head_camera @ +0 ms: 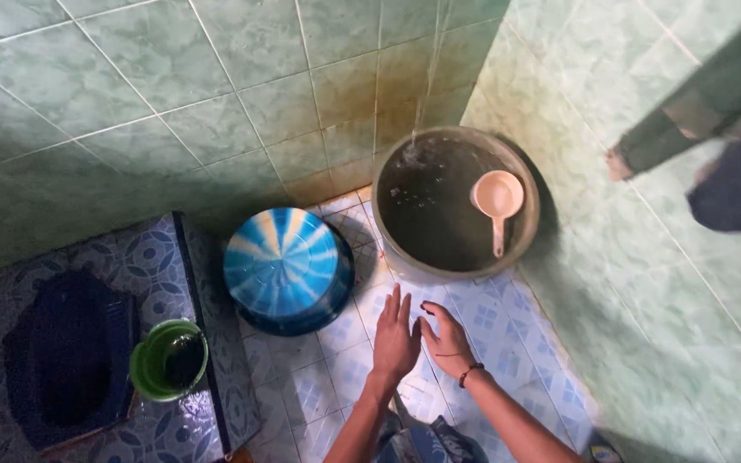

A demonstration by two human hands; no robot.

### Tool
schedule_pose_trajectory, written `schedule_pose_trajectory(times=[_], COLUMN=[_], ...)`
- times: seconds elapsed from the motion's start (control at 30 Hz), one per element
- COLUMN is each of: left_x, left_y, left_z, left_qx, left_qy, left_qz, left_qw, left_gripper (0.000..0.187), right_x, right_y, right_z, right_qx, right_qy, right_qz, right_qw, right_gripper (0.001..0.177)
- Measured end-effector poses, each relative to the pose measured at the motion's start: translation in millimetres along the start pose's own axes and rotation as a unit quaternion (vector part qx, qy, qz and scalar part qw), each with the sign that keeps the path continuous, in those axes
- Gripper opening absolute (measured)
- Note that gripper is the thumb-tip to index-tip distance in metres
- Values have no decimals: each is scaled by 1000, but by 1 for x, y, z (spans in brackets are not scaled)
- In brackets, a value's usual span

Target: Cleaning the bathroom floor and arranging objects using water and a broom.

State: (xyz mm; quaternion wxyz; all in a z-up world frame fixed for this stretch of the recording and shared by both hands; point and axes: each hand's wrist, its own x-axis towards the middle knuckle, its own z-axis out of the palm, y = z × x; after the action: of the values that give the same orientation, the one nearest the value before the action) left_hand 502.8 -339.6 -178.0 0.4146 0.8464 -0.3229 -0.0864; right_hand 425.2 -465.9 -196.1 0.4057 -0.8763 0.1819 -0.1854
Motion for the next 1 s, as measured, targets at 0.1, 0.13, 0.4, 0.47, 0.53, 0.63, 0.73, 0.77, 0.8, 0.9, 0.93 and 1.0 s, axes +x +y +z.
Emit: schedule_pose_trajectory(times=[0.1,0.13,0.4,0.47,0.53,0.63,0.73,0.77,0.8,0.9,0.93,1.0], left_x=[32,45,137,167,191,222,237,241,241,237,234,232], left_y=[-21,-27,-56,-67,-75,-86,-111,-115,-118,-144,-150,-161], left_z=[5,7,88,115,132,143,143,137,130,126,122,114], left_qx=[26,26,1,28,55,131,145,124,102,120,123,111], left_qy=[-50,-49,-46,-47,-47,-76,-20,5,28,53,54,60], left_qz=[-23,-23,-13,9,28,1,-8,-20,-30,-26,-35,-45], left_qw=[998,998,999,998,997,989,989,992,994,991,990,991], left_gripper=[62,62,59,59,58,61,57,56,54,55,55,56], right_x=[40,59,162,192,209,223,241,247,248,245,239,229], right_y=[54,78,272,282,340,439,427,426,424,426,447,489], right_z=[19,20,17,0,-9,-20,-22,-18,-15,31,54,101], right_qx=[-4,-4,-215,-232,-249,-341,-116,-11,94,205,205,85], right_qy=[10,9,129,160,188,242,123,102,82,102,94,192], right_qz=[82,82,103,154,203,221,423,453,480,416,418,256], right_qw=[997,997,963,947,928,881,890,886,869,880,880,944], right_gripper=[39,39,56,63,71,78,65,59,54,25,25,13])
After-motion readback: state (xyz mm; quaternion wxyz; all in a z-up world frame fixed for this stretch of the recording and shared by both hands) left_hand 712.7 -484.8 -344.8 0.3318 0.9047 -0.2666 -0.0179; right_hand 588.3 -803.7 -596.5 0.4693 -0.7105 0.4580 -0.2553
